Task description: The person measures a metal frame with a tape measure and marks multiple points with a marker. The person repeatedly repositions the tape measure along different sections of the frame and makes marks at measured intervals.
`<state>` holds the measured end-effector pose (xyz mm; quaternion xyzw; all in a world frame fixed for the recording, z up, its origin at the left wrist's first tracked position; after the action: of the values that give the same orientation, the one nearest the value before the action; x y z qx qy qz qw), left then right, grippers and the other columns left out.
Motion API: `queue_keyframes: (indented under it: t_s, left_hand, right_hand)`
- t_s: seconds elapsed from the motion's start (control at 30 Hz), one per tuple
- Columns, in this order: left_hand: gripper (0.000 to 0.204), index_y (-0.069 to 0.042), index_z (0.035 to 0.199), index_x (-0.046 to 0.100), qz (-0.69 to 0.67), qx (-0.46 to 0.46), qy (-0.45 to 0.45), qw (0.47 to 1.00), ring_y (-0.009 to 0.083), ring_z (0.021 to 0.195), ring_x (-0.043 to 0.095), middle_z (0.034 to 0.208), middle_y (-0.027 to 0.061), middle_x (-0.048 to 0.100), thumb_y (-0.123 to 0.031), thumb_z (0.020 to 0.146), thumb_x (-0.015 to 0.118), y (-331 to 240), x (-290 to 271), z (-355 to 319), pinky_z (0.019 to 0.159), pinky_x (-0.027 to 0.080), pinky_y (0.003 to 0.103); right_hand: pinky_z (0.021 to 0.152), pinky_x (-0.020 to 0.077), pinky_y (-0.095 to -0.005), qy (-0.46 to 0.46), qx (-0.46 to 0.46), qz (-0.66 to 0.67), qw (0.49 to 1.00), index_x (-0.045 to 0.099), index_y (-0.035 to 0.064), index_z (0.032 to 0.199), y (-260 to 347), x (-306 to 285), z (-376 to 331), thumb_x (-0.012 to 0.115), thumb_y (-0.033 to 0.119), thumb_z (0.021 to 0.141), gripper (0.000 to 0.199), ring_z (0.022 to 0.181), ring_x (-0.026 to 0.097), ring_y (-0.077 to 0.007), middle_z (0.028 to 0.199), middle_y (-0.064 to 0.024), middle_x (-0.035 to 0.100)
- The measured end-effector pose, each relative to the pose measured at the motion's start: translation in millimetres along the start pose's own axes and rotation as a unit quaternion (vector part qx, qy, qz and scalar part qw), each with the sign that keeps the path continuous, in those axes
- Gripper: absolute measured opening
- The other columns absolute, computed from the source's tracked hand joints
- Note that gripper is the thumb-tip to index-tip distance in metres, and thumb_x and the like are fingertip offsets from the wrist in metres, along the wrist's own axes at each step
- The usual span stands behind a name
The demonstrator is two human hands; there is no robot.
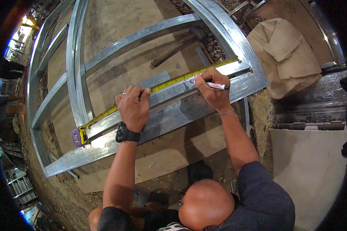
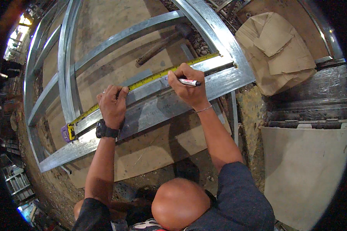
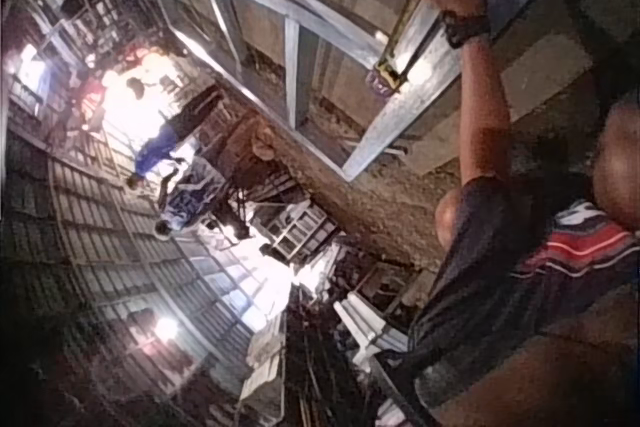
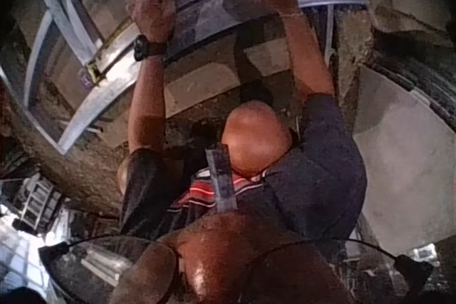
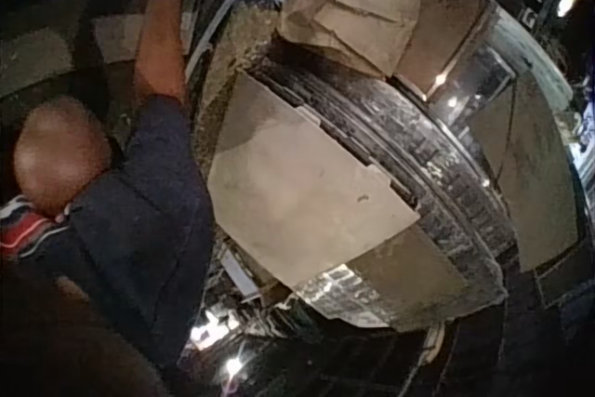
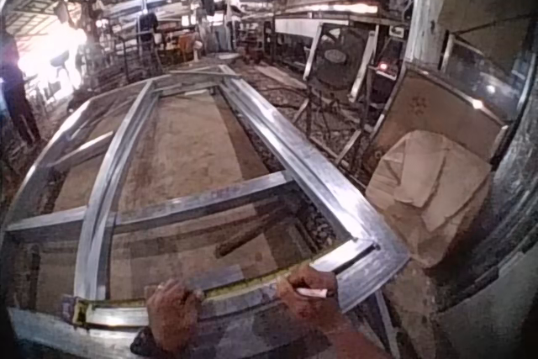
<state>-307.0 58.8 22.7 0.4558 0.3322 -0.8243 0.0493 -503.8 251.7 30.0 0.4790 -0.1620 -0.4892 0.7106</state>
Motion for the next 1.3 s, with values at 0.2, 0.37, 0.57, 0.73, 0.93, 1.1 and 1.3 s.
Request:
queue_keyframes:
  t_s: [0.2, 0.37, 0.57, 0.73, 0.93, 1.1, 1.3]
  left_hand:
    - [0.023, -0.008, 0.090, 0.072, -0.007, -0.008, 0.004, 1.000, 0.0281, 0.083, 0.063, 0.085, 0.0070, 0.066, -0.027, 0.102, 0.073, 0.8, 1.2, -0.1, 0.085, 0.037, 0.041]
    - [0.022, -0.008, 0.090, 0.073, -0.005, -0.009, 0.003, 1.000, 0.0278, 0.083, 0.062, 0.086, 0.0067, 0.066, -0.027, 0.101, 0.073, 1.1, 0.4, 0.1, 0.085, 0.037, 0.041]
    - [0.022, -0.008, 0.090, 0.073, -0.009, -0.002, -0.001, 1.000, 0.0276, 0.083, 0.062, 0.085, 0.0065, 0.066, -0.027, 0.102, 0.074, 0.6, 0.4, -0.7, 0.086, 0.037, 0.041]
    - [0.023, -0.008, 0.091, 0.073, -0.006, -0.007, 0.000, 1.000, 0.0276, 0.084, 0.063, 0.086, 0.0066, 0.066, -0.028, 0.102, 0.074, 3.5, 1.0, -1.3, 0.086, 0.038, 0.041]
    - [0.022, -0.008, 0.091, 0.074, -0.003, -0.004, 0.000, 1.000, 0.0278, 0.084, 0.063, 0.085, 0.0067, 0.066, -0.028, 0.102, 0.074, 2.1, 1.3, -0.9, 0.086, 0.038, 0.041]
    - [0.022, -0.009, 0.091, 0.074, -0.003, -0.005, 0.002, 1.000, 0.0278, 0.084, 0.063, 0.086, 0.0064, 0.066, -0.028, 0.102, 0.074, 1.7, 0.3, -0.7, 0.086, 0.038, 0.041]
    - [0.022, -0.009, 0.091, 0.074, -0.001, -0.002, 0.002, 1.000, 0.0278, 0.084, 0.063, 0.086, 0.0065, 0.066, -0.028, 0.101, 0.074, 1.1, 0.7, -0.9, 0.086, 0.038, 0.041]
  right_hand:
    - [0.055, 0.0465, -0.0305, 0.008, -0.017, -0.029, 0.999, 0.061, 0.0057, 0.076, 3.3, 2.1, 0.6, 0.080, 0.011, 0.095, 0.028, 0.058, 0.057, -0.0085, 0.064, -0.0028, 0.061]
    - [0.054, 0.0462, -0.0304, 0.011, -0.016, -0.017, 1.000, 0.060, 0.0054, 0.075, 3.1, 3.8, 1.3, 0.080, 0.011, 0.095, 0.029, 0.057, 0.057, -0.0091, 0.063, -0.0035, 0.060]
    - [0.054, 0.0458, -0.0308, 0.016, -0.022, -0.018, 0.999, 0.059, 0.0050, 0.074, 0.9, 4.7, 0.3, 0.080, 0.012, 0.094, 0.030, 0.057, 0.056, -0.0089, 0.063, -0.0040, 0.060]
    - [0.054, 0.0456, -0.0308, 0.017, -0.016, -0.016, 1.000, 0.059, 0.0049, 0.074, 3.7, 6.1, 1.3, 0.081, 0.012, 0.094, 0.031, 0.056, 0.055, -0.0095, 0.063, -0.0040, 0.060]
    - [0.055, 0.0459, -0.0306, 0.018, -0.012, -0.010, 1.000, 0.059, 0.0055, 0.074, -1.1, 5.8, 0.0, 0.081, 0.011, 0.093, 0.029, 0.056, 0.055, -0.0095, 0.063, -0.0039, 0.060]
    - [0.055, 0.0456, -0.0304, 0.019, -0.021, -0.022, 0.999, 0.058, 0.0053, 0.074, 4.9, 6.5, 1.5, 0.081, 0.010, 0.092, 0.030, 0.057, 0.054, -0.0092, 0.064, -0.0040, 0.060]
    - [0.055, 0.0455, -0.0307, 0.021, -0.019, -0.018, 0.999, 0.056, 0.0049, 0.074, 3.8, 5.6, 1.4, 0.081, 0.008, 0.092, 0.031, 0.057, 0.054, -0.0100, 0.064, -0.0046, 0.060]
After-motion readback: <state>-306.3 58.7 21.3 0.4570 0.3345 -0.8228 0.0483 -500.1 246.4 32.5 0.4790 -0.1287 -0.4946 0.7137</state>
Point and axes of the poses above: each hand's wrist, its own z-axis towards the middle knuckle, its own x-axis out of the palm, y = z × x, the point moved 10 cm from there along z, towards the middle knuckle
